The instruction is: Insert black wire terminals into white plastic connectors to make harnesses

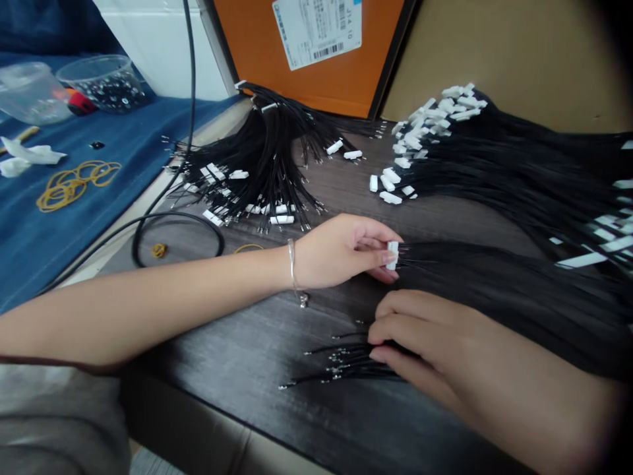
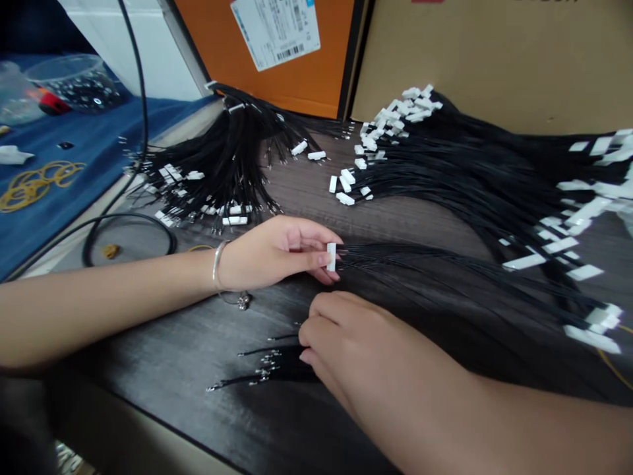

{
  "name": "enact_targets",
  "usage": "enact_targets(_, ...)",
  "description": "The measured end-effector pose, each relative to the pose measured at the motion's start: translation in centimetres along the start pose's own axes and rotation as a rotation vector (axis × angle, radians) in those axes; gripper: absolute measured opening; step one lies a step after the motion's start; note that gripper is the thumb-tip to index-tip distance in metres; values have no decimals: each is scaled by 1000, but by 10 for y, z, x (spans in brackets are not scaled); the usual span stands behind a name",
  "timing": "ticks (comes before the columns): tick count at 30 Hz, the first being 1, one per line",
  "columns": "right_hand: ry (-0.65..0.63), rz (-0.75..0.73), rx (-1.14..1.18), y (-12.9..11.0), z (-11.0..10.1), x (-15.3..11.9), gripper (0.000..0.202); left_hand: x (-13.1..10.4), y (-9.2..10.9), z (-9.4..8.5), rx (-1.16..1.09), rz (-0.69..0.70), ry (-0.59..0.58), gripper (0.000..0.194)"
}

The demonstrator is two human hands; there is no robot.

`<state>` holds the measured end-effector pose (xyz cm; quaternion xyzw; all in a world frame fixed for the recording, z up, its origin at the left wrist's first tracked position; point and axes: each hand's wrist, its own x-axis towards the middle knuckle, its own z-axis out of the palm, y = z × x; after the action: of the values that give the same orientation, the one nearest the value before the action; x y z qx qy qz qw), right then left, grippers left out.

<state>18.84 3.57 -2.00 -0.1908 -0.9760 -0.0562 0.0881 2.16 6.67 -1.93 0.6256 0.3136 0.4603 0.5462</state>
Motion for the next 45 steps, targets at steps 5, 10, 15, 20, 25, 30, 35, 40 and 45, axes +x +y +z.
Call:
enact_targets(5, -38, -7, -91, -5, -2, 7, 15, 0, 0, 0, -15, -4, 13, 15)
enact_targets(10, -122, 169, 87, -9, -7, 6, 13, 0, -1, -3, -33, 14, -25, 15)
enact_targets(15, -157, 318, 302, -8, -24, 2, 7, -1, 0, -5, -17, -14, -19, 13)
enact_targets(20, -151, 434, 746, 5, -34, -3, 12, 0, 0, -4, -26, -16, -11, 13)
enact_targets(25, -130, 505, 901, 18, -40, -11, 15, 1, -2, -6, -36, -26, 15, 15)
enact_targets(30, 82, 328, 447, 27, -45, -19, 13, 1, -3, -8, -38, -31, -13, 17)
enact_targets(35, 155, 270, 229, 39, -44, -22, 17, -1, 0, -6, 0, -10, -2, 18)
enact_targets(40, 169, 442, 202, 56, -47, -20, 12, -2, 3, -5, 83, -15, -26, 14)
enact_targets(45, 132, 504, 310, 65, -52, -18, 13, -3, 3, -5, 115, 5, -48, 13)
